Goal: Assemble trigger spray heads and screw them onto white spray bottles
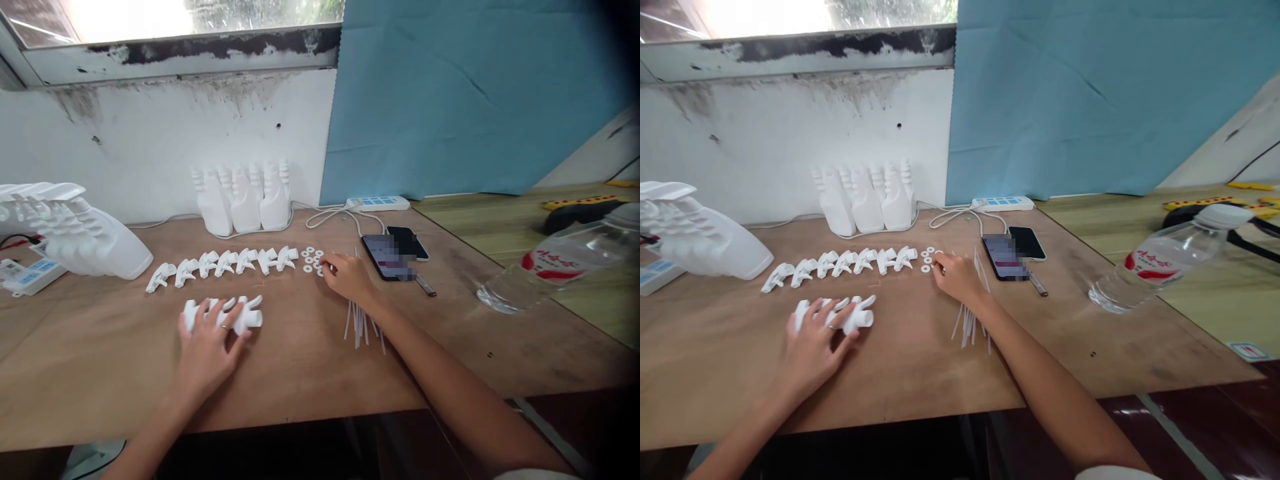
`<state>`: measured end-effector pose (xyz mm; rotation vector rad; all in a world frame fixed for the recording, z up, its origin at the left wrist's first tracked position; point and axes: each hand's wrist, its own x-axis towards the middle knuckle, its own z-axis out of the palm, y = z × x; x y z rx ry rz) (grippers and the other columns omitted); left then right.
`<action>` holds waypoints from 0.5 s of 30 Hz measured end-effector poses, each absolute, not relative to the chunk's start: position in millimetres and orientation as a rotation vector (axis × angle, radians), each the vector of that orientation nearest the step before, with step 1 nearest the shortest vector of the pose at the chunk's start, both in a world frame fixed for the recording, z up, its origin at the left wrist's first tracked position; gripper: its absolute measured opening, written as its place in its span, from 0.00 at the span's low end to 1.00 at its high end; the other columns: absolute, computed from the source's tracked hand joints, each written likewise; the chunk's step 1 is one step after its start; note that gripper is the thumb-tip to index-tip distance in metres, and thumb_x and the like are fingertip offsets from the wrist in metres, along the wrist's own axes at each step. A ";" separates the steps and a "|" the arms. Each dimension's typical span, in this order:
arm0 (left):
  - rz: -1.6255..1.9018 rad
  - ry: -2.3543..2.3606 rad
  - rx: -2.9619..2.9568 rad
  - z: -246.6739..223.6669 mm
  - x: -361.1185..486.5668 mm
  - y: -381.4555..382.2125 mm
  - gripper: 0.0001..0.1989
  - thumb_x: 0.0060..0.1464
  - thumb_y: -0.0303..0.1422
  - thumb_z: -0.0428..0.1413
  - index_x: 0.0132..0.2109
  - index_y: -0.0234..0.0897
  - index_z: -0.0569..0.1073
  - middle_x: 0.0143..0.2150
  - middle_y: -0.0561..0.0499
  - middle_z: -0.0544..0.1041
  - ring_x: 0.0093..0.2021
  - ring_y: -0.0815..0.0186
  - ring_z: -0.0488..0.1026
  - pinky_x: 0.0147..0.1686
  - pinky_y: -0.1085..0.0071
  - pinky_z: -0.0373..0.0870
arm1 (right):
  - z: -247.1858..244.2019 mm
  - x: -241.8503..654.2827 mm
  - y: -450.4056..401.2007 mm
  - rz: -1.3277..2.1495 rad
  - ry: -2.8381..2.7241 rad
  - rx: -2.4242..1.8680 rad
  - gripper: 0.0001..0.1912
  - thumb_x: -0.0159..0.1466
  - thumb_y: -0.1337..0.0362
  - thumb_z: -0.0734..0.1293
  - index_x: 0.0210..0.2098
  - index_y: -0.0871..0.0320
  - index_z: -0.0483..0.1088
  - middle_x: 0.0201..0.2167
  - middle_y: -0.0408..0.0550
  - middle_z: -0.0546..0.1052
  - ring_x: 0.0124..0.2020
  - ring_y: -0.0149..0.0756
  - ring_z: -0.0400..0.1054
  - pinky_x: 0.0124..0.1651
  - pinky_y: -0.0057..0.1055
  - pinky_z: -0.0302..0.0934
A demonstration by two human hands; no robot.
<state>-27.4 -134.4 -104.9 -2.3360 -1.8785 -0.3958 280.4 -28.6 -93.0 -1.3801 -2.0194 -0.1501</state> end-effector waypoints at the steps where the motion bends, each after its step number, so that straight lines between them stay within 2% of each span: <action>1: -0.415 -1.851 -2.369 -105.5 -12.0 -133.9 0.25 0.60 0.46 0.47 0.63 0.52 0.64 0.62 0.45 0.67 0.64 0.44 0.54 0.60 0.36 0.43 | -93.1 280.3 -28.6 -0.149 -2.020 -1.381 0.11 0.60 0.70 0.60 0.33 0.58 0.74 0.26 0.48 0.79 0.26 0.35 0.69 0.31 0.28 0.53; 7: -0.482 -1.842 -2.403 -109.1 49.1 -109.9 0.25 0.61 0.47 0.46 0.63 0.51 0.63 0.62 0.42 0.66 0.65 0.41 0.52 0.58 0.31 0.40 | -95.2 279.5 -29.1 -0.136 -2.031 -1.388 0.09 0.60 0.70 0.61 0.33 0.57 0.74 0.27 0.46 0.79 0.27 0.36 0.70 0.32 0.28 0.53; 11: -0.484 -1.876 -2.375 -109.0 55.2 -95.5 0.26 0.61 0.49 0.45 0.64 0.49 0.63 0.63 0.40 0.64 0.65 0.40 0.52 0.58 0.29 0.40 | -95.3 278.6 -29.8 -0.119 -2.043 -1.387 0.10 0.60 0.70 0.61 0.33 0.57 0.74 0.28 0.46 0.80 0.27 0.35 0.70 0.32 0.28 0.53; 15: -0.559 -1.824 -2.376 -101.4 45.6 -96.3 0.31 0.59 0.52 0.47 0.66 0.49 0.58 0.67 0.40 0.58 0.67 0.42 0.50 0.59 0.31 0.40 | -94.6 277.9 -30.1 -0.104 -2.047 -1.390 0.10 0.59 0.71 0.61 0.32 0.57 0.74 0.28 0.47 0.79 0.27 0.35 0.70 0.32 0.28 0.53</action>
